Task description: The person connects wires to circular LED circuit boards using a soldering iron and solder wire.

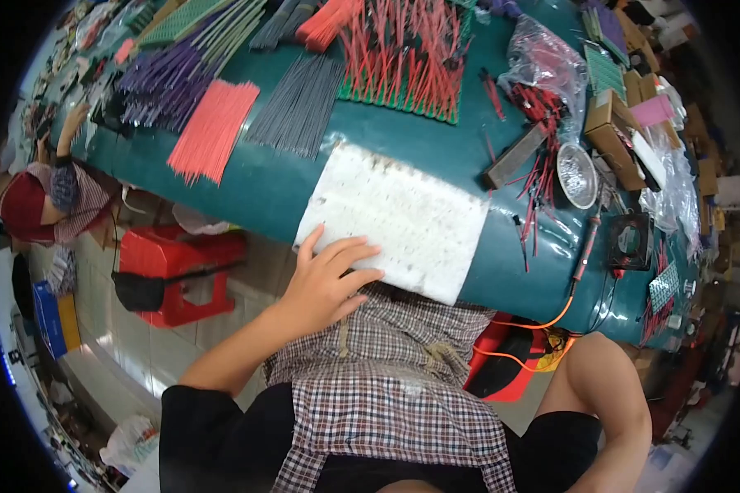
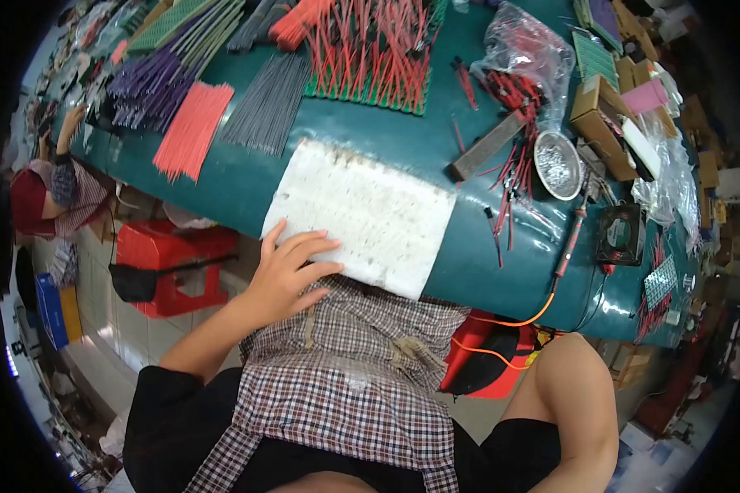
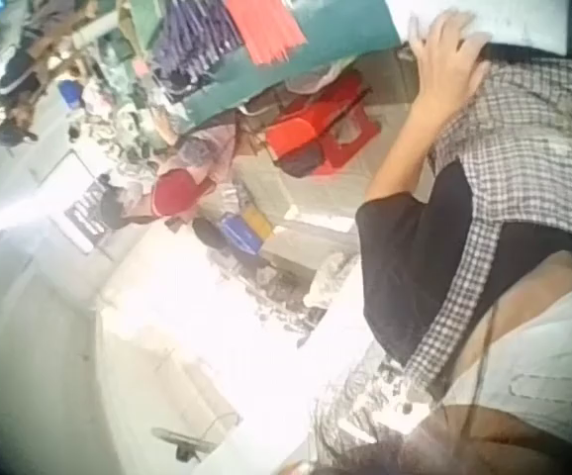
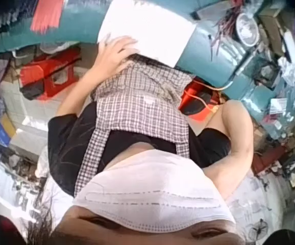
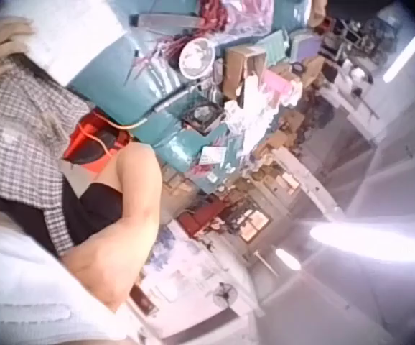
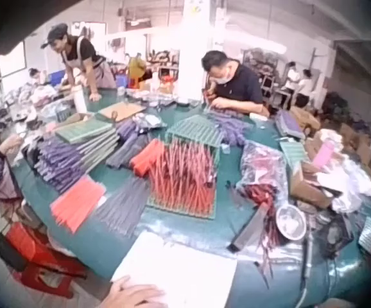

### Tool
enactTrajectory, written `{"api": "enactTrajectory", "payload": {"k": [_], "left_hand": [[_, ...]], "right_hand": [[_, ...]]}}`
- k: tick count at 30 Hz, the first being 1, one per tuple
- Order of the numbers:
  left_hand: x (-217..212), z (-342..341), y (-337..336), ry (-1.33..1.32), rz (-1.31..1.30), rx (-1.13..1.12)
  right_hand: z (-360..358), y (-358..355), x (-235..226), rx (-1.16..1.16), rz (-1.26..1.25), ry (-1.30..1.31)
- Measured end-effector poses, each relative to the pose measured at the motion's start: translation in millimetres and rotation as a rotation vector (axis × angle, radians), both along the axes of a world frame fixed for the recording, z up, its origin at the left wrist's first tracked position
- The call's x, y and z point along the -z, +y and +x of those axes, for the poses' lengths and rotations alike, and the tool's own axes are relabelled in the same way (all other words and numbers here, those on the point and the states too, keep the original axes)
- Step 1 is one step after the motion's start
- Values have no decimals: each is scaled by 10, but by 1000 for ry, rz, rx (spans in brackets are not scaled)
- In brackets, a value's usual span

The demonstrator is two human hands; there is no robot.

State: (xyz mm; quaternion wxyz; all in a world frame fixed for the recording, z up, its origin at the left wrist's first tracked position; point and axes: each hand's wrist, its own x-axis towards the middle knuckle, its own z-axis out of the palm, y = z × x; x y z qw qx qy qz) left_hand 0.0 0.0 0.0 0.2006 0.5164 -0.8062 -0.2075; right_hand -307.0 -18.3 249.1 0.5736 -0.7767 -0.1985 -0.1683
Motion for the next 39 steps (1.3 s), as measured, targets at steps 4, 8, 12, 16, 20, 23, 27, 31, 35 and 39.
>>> {"api": "enactTrajectory", "payload": {"k": [4, 8, 12, 16, 20, 23, 27, 31, 35, 39], "left_hand": [[50, 25, 17, 11, -92, -27], [124, -57, 32, 27, -156, -51], [145, -47, 19, 35, -164, -36], [166, 28, 11, -6, -181, 1], [-13, 127, -121, 116, -42, -115], [-39, 200, -194, 86, -71, -368], [-33, 189, -178, 113, 7, -397], [-41, 156, -207, 103, 12, -399], [-21, 148, -192, 133, 37, -430], [-28, 145, -179, 124, 37, -443]], "right_hand": [[155, -81, 177, 117, -43, -216], [173, -332, 116, -457, 57, 91], [457, -522, 234, -451, 162, 86], [478, -658, 349, -534, -39, 40], [588, -910, 608, -353, 38, 65], [551, -903, 1114, 1336, -251, 500], [289, -1546, 2008, 1643, -612, 683], [205, -1767, 2262, 1410, -841, 699], [109, -1849, 2209, 1297, -850, 789], [-5, -1819, 2164, 1300, -842, 814]]}}
